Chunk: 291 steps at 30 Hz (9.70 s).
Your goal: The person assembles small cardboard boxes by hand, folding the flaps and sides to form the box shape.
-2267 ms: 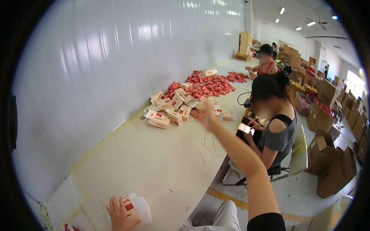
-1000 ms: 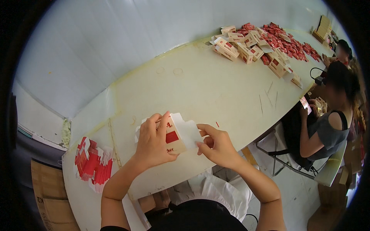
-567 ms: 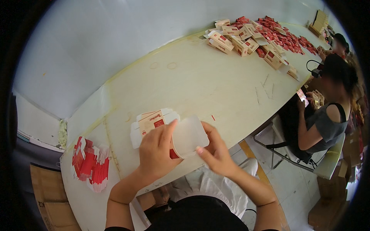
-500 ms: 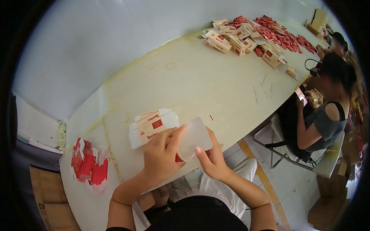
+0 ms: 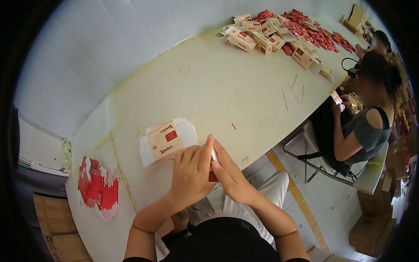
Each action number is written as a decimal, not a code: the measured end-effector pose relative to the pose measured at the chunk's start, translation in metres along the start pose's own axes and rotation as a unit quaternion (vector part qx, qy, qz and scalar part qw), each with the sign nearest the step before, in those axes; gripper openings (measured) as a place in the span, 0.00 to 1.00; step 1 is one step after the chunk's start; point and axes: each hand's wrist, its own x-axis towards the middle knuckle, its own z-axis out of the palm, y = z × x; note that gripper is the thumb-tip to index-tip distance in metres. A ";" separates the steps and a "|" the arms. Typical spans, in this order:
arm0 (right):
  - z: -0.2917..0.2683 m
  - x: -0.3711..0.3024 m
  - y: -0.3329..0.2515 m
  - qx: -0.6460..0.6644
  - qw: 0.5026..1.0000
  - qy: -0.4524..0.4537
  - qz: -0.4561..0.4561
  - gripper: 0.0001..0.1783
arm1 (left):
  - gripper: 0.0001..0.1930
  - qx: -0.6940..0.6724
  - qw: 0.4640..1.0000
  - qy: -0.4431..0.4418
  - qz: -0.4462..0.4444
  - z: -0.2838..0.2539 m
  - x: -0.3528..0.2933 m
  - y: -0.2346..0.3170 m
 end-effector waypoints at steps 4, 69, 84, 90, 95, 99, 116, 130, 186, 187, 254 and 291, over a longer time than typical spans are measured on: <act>0.006 -0.007 -0.005 0.070 0.995 0.055 0.053 0.33 | 0.43 -0.050 0.998 0.020 -0.018 -0.004 -0.001 0.001; -0.020 0.002 0.034 -0.052 0.996 0.006 0.072 0.29 | 0.44 -0.199 0.978 0.053 -0.032 0.069 -0.028 -0.012; -0.037 -0.002 0.053 0.147 0.976 -0.016 0.158 0.39 | 0.47 -0.203 0.978 0.035 -0.042 0.072 -0.024 -0.016; -0.029 -0.005 0.060 -0.019 0.999 -0.015 0.041 0.38 | 0.50 -0.222 0.973 0.042 -0.040 0.074 -0.024 -0.021; -0.024 -0.008 0.062 0.040 0.996 0.018 0.073 0.36 | 0.49 -0.199 0.978 0.044 -0.040 0.074 -0.025 -0.018; -0.020 -0.007 0.050 0.107 0.989 0.039 0.090 0.36 | 0.47 -0.224 0.972 0.041 -0.051 0.069 -0.024 -0.019; -0.005 -0.010 0.038 -0.387 0.921 0.043 0.003 0.36 | 0.40 -0.198 0.974 0.095 -0.060 0.077 -0.026 -0.015; -0.123 0.030 0.028 0.084 0.934 0.082 0.338 0.22 | 0.47 -0.113 0.989 0.079 -0.051 0.013 -0.007 -0.030; -0.116 0.116 0.079 -0.586 0.798 -0.058 -0.128 0.31 | 0.43 0.129 0.935 -0.178 -0.278 -0.023 -0.054 -0.097; -0.135 0.122 0.076 -0.615 0.778 -0.054 -0.115 0.30 | 0.44 0.140 0.929 -0.183 -0.291 -0.021 -0.055 -0.100; -0.011 -0.032 0.020 0.048 0.998 0.009 0.027 0.36 | 0.38 -0.154 0.977 0.030 -0.146 0.009 -0.037 0.030; -0.004 -0.026 0.013 0.334 0.922 0.025 0.193 0.34 | 0.40 -0.144 0.984 0.044 -0.100 0.029 -0.030 0.022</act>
